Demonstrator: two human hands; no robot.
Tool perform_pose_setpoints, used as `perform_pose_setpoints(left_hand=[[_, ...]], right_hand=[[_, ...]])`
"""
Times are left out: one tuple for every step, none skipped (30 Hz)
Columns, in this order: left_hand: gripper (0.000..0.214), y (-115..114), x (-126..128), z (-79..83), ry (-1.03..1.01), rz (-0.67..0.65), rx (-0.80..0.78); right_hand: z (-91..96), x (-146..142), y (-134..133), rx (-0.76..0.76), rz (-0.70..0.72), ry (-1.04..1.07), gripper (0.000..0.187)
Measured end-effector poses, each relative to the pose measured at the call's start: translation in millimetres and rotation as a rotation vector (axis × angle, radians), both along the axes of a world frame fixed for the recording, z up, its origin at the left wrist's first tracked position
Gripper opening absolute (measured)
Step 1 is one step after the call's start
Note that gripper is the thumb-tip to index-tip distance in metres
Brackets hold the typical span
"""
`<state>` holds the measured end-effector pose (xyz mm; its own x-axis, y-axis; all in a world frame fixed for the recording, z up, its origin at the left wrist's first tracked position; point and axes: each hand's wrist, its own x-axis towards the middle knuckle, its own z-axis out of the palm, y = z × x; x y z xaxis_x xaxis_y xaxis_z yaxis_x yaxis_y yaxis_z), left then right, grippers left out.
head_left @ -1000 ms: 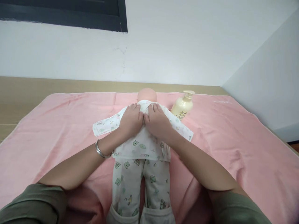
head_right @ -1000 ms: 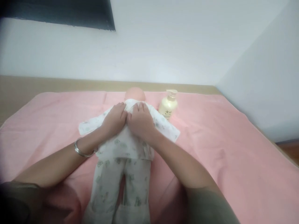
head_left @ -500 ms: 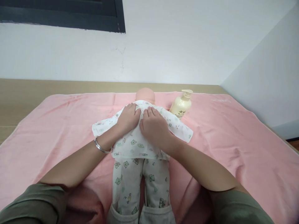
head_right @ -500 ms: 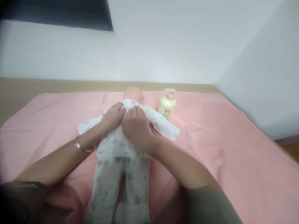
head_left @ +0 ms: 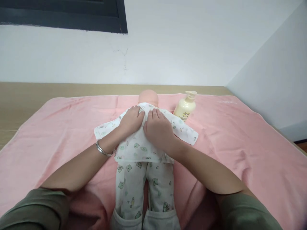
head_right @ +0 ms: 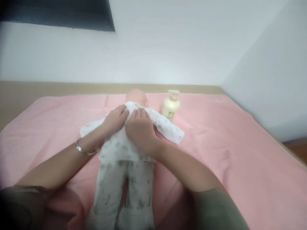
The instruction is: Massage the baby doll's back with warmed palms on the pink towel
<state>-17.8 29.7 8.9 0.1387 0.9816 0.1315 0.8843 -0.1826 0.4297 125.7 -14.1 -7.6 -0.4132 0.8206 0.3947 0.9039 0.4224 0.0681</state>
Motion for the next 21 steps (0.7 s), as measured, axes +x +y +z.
perform_pose_setpoints(left_hand=[[0.032,-2.5,1.5,-0.8,0.017,0.001,0.022],[0.031,-6.7,3.6,-2.2,0.046,-0.008,0.057],[0.031,-11.8,5.9,-4.1,0.081,-0.022,0.103],[0.03,-17.4,8.3,-6.0,0.118,-0.044,0.156],[0.03,-22.7,10.6,-7.9,0.154,-0.073,0.211],[0.03,-26.9,12.3,-9.3,0.182,-0.103,0.261],[0.03,-29.5,13.3,-10.0,0.199,-0.129,0.297],[0.03,-30.0,13.3,-9.8,0.201,-0.139,0.309],[0.029,-28.3,12.3,-8.9,0.187,-0.136,0.293],[0.028,-24.6,10.3,-7.4,0.157,-0.119,0.252],[0.026,-19.3,7.4,-5.6,0.113,-0.096,0.197],[0.025,-13.1,4.2,-3.8,0.063,-0.076,0.134],[0.025,-6.7,0.8,-2.2,0.011,-0.061,0.074],[0.026,-0.9,-2.1,-1.0,-0.036,-0.05,0.024],[0.028,3.6,-4.2,-0.2,-0.073,-0.042,-0.009],[0.029,6.3,-5.1,0.2,-0.096,-0.035,-0.025],[0.03,6.8,-4.9,0.5,-0.096,-0.027,-0.027],[0.03,5.2,-3.4,0.8,-0.075,-0.017,-0.016],[0.029,1.4,-0.8,1.2,-0.04,-0.008,0.003],[0.028,-3.8,2.4,1.8,0.002,-0.008,0.028],[0.027,-10.0,5.8,2.6,0.047,-0.018,0.056]], right_hand=[[1.1,2.0,5.7,-0.028,0.018,0.021,0.053],[3.0,4.8,13.6,-0.07,0.02,0.057,0.052],[5.6,8.2,22.6,-0.123,0.002,0.103,0.051],[8.5,11.6,31.5,-0.182,-0.03,0.151,0.05],[11.3,14.7,39.2,-0.24,-0.07,0.191,0.05],[13.6,16.9,44.5,-0.286,-0.106,0.214,0.051],[15.0,18.0,46.8,-0.312,-0.129,0.216,0.052],[15.5,17.9,46.0,-0.313,-0.137,0.202,0.053],[14.8,16.6,42.2,-0.291,-0.133,0.176,0.054],[13.3,14.3,36.1,-0.25,-0.115,0.14,0.054],[11.0,11.4,28.7,-0.199,-0.087,0.102,0.054],[8.4,8.2,21.1,-0.145,-0.057,0.068,0.054],[5.7,5.3,14.4,-0.097,-0.028,0.043,0.055],[3.4,2.9,9.5,-0.06,-0.002,0.027,0.055],[1.8,1.3,7.1,-0.039,0.017,0.024,0.055],[1.1,0.8,7.4,-0.036,0.028,0.036,0.055],[1.5,1.2,10.2,-0.05,0.028,0.061,0.054],[2.8,2.6,14.9,-0.079,0.016,0.094,0.053],[5.0,4.5,21.0,-0.12,-0.01,0.132,0.052],[7.7,6.7,27.5,-0.169,-0.048,0.169,0.052],[10.7,8.9,33.7,-0.218,-0.09,0.197,0.052]])
